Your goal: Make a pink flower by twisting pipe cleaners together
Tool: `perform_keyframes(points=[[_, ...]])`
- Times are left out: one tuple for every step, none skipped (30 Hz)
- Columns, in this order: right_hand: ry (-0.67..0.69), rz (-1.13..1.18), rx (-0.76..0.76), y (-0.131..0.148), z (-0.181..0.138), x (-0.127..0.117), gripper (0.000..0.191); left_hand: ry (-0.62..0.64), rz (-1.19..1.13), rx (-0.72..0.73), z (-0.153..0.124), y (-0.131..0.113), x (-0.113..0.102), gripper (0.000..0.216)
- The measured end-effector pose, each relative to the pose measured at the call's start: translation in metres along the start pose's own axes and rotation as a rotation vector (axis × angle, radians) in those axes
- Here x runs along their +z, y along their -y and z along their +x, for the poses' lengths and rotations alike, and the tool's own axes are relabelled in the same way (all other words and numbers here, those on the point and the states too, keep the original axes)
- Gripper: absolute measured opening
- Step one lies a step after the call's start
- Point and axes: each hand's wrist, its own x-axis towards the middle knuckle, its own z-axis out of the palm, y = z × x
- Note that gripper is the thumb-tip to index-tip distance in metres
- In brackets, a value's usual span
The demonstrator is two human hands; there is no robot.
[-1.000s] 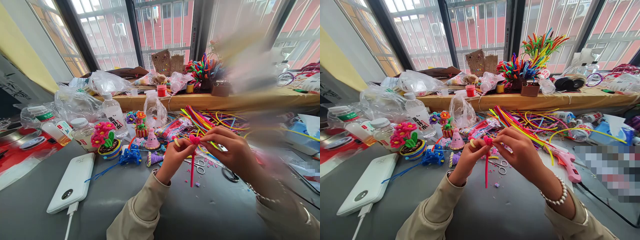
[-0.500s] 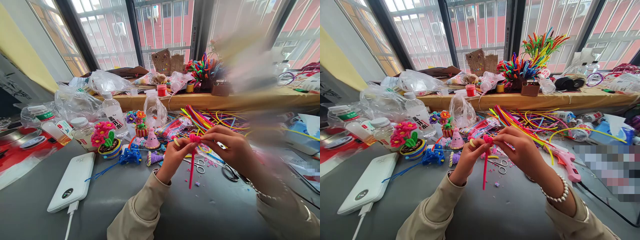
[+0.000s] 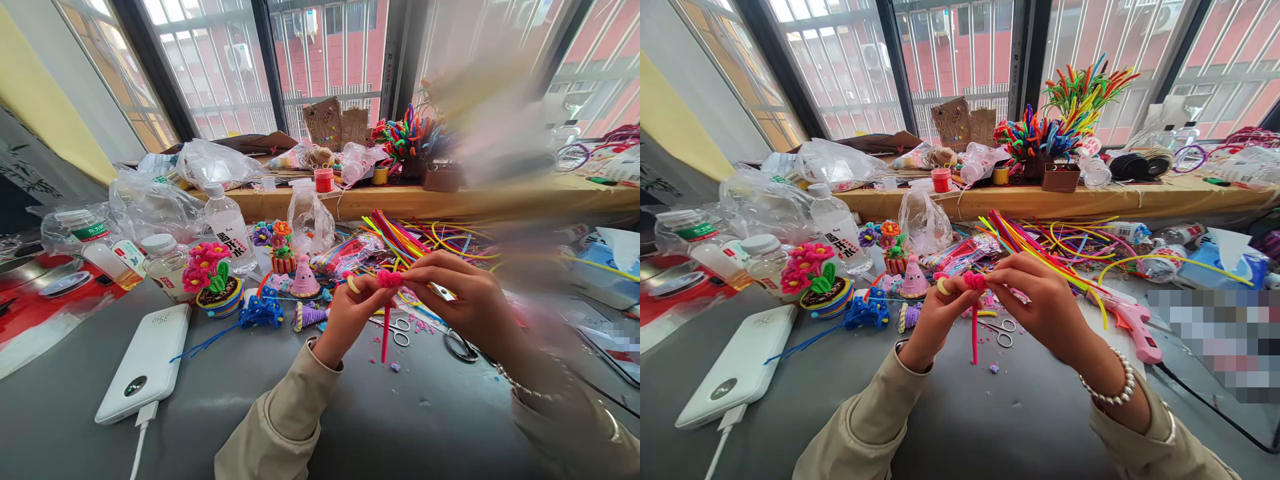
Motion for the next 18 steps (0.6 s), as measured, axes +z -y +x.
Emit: perform_keyframes(points=[[-0.009,-0.004,-0.006,0.0,0.0,0.0,0.011,-0.001,-0.006,0.006,0.0,0.0,0.0,0.016],[-0.021,-0.01,-0.017,0.001,0.0,0.001,0.011,-0.002,-0.011,0.011,0.0,0.001,0.0,0.015],[-0.034,-0.02,-0.03,0.001,0.0,0.002,0.011,-0.004,-0.018,0.015,0.0,0.001,0.0,0.014],[-0.048,-0.033,-0.048,0.001,0.0,0.003,0.011,-0.006,-0.024,0.018,0.0,0.001,-0.001,0.013],[-0.063,-0.05,-0.065,0.001,0.0,0.004,0.01,-0.008,-0.031,0.021,0.0,0.002,-0.001,0.013],[-0.076,-0.068,-0.083,0.001,0.0,0.005,0.01,-0.01,-0.039,0.022,0.0,0.002,0.0,0.012],[-0.09,-0.083,-0.099,0.001,-0.001,0.007,0.01,-0.012,-0.046,0.024,0.0,0.002,0.0,0.012],[-0.104,-0.093,-0.111,0.0,-0.001,0.008,0.01,-0.015,-0.053,0.027,0.0,0.002,0.0,0.013],[-0.118,-0.1,-0.122,0.0,-0.001,0.009,0.01,-0.018,-0.057,0.029,0.0,0.002,0.0,0.013],[-0.129,-0.104,-0.13,0.0,-0.002,0.01,0.01,-0.022,-0.06,0.032,0.0,0.002,0.001,0.013],[-0.139,-0.108,-0.137,0.0,-0.002,0.011,0.011,-0.026,-0.061,0.036,0.0,0.002,0.001,0.013],[-0.148,-0.113,-0.143,0.0,-0.002,0.011,0.011,-0.028,-0.059,0.038,-0.001,0.002,0.001,0.013],[-0.156,-0.118,-0.147,0.0,-0.003,0.012,0.012,-0.032,-0.055,0.041,-0.001,0.002,0.001,0.013],[-0.166,-0.123,-0.149,0.001,-0.003,0.012,0.012,-0.034,-0.05,0.044,-0.001,0.003,0.001,0.012],[-0.174,-0.127,-0.149,0.001,-0.003,0.012,0.012,-0.036,-0.043,0.049,-0.001,0.003,0.001,0.012],[-0.183,-0.129,-0.149,0.002,-0.003,0.012,0.012,-0.036,-0.036,0.056,-0.001,0.004,0.0,0.011],[-0.19,-0.128,-0.15,0.002,-0.003,0.013,0.012,-0.034,-0.029,0.066,-0.001,0.005,0.0,0.011],[-0.194,-0.127,-0.15,0.003,-0.003,0.013,0.011,-0.033,-0.023,0.077,-0.001,0.006,-0.001,0.011]])
